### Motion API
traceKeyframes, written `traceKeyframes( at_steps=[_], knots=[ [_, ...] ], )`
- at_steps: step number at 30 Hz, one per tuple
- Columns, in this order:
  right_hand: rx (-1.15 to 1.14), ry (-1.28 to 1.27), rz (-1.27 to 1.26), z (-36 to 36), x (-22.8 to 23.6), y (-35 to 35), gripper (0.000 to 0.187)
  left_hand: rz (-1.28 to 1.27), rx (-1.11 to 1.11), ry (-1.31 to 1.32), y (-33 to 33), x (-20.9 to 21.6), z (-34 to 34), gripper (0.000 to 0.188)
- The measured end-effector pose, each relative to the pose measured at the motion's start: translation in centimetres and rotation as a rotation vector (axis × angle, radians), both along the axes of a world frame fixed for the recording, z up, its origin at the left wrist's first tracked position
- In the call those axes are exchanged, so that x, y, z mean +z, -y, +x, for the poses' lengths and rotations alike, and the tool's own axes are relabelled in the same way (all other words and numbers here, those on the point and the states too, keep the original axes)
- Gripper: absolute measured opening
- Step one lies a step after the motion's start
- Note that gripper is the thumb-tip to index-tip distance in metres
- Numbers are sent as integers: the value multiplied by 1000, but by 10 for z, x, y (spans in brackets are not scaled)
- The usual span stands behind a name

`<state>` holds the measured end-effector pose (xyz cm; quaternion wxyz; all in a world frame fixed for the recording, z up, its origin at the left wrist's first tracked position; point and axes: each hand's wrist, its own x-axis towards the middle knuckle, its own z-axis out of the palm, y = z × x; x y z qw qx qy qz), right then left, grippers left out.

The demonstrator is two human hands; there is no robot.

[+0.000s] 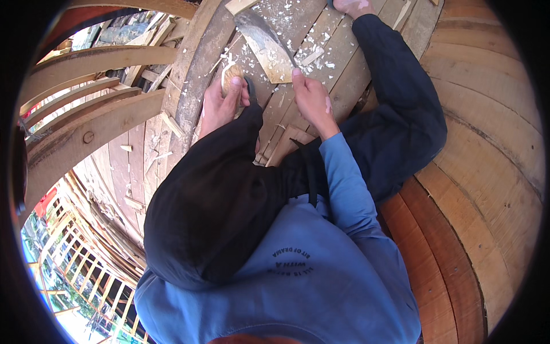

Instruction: The person carves a piece of wood with a carving knife while sitting on a wooden floor. They hold the wood in one hand and use the knife to shave off small pieces of wood, rotating the piece to work on different edges.

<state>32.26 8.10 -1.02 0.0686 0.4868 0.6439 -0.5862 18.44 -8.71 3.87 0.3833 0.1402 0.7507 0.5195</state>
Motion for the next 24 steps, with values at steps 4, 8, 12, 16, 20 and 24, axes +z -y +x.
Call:
traceKeyframes(
  at_steps=[4, 8, 12, 16, 20, 24],
  knots=[
    [131, -58, 194, 2, 23, 0, 65, 25, 25, 6, -1, -2, -2, 32],
    [167, -123, 251, 1, 42, -4, 63, 136, 47, 40, 0, -20, -6, 31],
    [207, -142, 309, -2, 55, -4, 62, 161, 38, -19, 2, -28, -10, 34],
    [309, -109, 379, -2, 57, -4, 60, 76, -32, -26, 3, -29, -9, 40],
    [378, -102, 379, -6, 62, 0, 59, 126, -40, 10, 2, -29, -9, 39],
    [400, -100, 412, -5, 64, 0, 59, 175, -83, 60, 1, -29, -8, 39]
  ],
)
